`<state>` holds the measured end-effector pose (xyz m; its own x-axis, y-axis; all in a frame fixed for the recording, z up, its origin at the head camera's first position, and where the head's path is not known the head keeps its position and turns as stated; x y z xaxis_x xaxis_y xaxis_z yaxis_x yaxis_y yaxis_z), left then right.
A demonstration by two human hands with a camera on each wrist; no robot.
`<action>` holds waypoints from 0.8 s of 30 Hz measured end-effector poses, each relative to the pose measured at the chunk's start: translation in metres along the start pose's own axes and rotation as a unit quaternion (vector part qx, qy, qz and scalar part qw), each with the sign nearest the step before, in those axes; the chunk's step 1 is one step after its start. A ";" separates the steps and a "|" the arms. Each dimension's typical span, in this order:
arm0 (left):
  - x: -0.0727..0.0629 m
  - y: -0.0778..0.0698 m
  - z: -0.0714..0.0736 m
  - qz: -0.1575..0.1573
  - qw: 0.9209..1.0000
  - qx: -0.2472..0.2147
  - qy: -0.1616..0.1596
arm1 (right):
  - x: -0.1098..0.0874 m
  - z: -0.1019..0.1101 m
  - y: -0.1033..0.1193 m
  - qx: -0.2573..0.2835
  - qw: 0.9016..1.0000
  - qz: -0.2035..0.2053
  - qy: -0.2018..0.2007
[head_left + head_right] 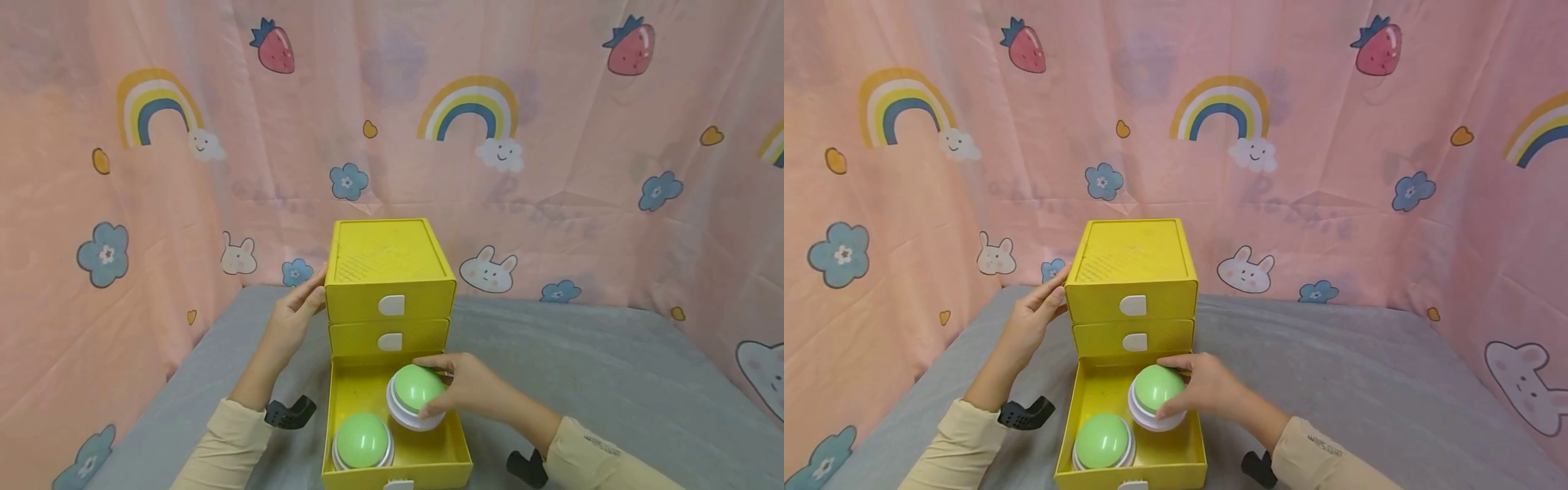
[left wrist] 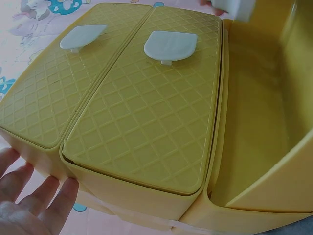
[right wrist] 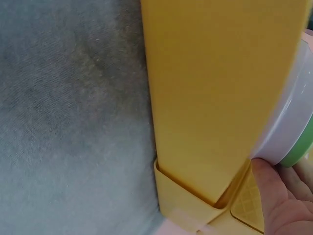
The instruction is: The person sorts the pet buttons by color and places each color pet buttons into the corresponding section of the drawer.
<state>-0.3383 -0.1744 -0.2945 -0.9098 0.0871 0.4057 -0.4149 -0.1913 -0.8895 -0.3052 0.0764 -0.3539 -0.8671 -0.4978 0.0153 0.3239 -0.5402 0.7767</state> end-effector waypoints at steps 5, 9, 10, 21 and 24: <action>0.000 -0.001 -0.001 0.001 1.000 0.000 0.001 | 0.006 -0.005 -0.001 -0.037 0.999 0.012 -0.004; 0.000 0.000 -0.001 0.004 1.000 -0.001 0.000 | 0.009 -0.010 -0.002 -0.058 0.998 0.007 -0.003; 0.000 0.000 -0.001 0.005 1.000 -0.001 -0.001 | 0.010 -0.011 -0.002 -0.065 0.998 0.006 -0.003; 0.000 0.001 0.000 0.006 1.000 -0.001 -0.005 | 0.017 -0.024 -0.003 -0.092 0.996 0.016 -0.004; 0.000 0.001 0.000 0.005 1.000 0.001 -0.006 | 0.018 -0.026 -0.001 -0.090 0.996 0.021 0.000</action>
<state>-0.3387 -0.1749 -0.2951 -0.9140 0.0738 0.3989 -0.4055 -0.1950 -0.8930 -0.3108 0.0500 -0.3708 -0.8512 -0.5229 0.0447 0.4220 -0.6314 0.6506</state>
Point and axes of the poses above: each hand's wrist, its own x-axis towards the middle knuckle, its own z-axis out of the back of the hand, y = z × x, the point moved 9 cm from there along x, towards the middle knuckle, and after that the axes turned 1 degree about -y, right-handed, at the moved point
